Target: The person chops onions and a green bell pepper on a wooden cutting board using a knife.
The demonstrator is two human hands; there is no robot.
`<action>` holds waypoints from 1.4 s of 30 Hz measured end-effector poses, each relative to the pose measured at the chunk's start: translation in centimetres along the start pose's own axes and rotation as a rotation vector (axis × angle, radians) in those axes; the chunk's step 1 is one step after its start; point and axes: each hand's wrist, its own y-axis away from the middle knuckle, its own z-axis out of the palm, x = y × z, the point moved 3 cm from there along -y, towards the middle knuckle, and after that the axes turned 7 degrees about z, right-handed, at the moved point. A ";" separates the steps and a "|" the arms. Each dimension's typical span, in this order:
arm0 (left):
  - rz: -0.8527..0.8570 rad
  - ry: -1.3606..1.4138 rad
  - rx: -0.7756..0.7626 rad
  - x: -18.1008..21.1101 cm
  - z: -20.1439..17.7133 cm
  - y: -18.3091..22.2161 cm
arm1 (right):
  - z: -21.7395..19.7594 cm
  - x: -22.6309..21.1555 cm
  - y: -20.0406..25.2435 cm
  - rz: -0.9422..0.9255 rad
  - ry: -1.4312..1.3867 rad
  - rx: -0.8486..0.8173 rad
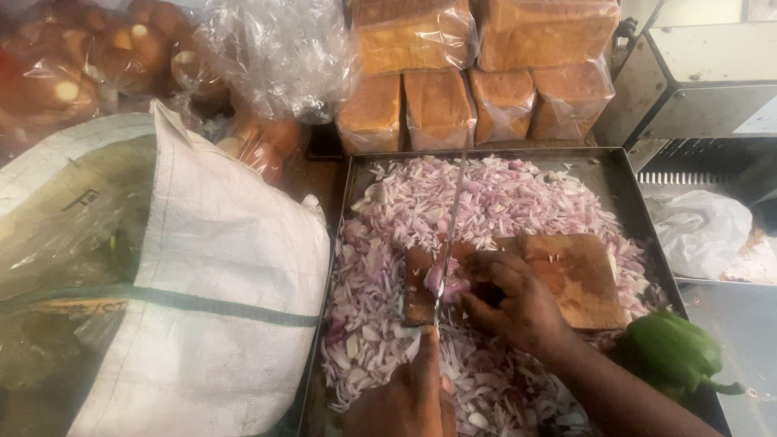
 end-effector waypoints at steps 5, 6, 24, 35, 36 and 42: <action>-0.023 -0.077 0.087 1.3 -0.6 -0.2 | 0.2 0.3 0.0 -0.227 -0.046 0.073; -0.039 -0.027 0.062 1.3 -0.6 -0.4 | 0.1 0.4 0.2 -0.228 -0.043 0.076; -0.111 -0.059 -0.221 0.3 0.2 -1.5 | 0.1 0.4 0.0 -0.245 -0.079 0.080; -0.024 0.024 0.060 1.1 -0.3 -2.0 | -0.1 0.0 0.6 -0.286 -0.060 0.170; -0.027 0.035 0.120 1.3 -0.6 -1.7 | -0.2 0.0 0.5 -0.284 -0.057 0.174; 0.034 0.015 0.152 1.6 -1.9 -1.3 | -0.1 -0.2 0.5 -0.300 -0.108 0.118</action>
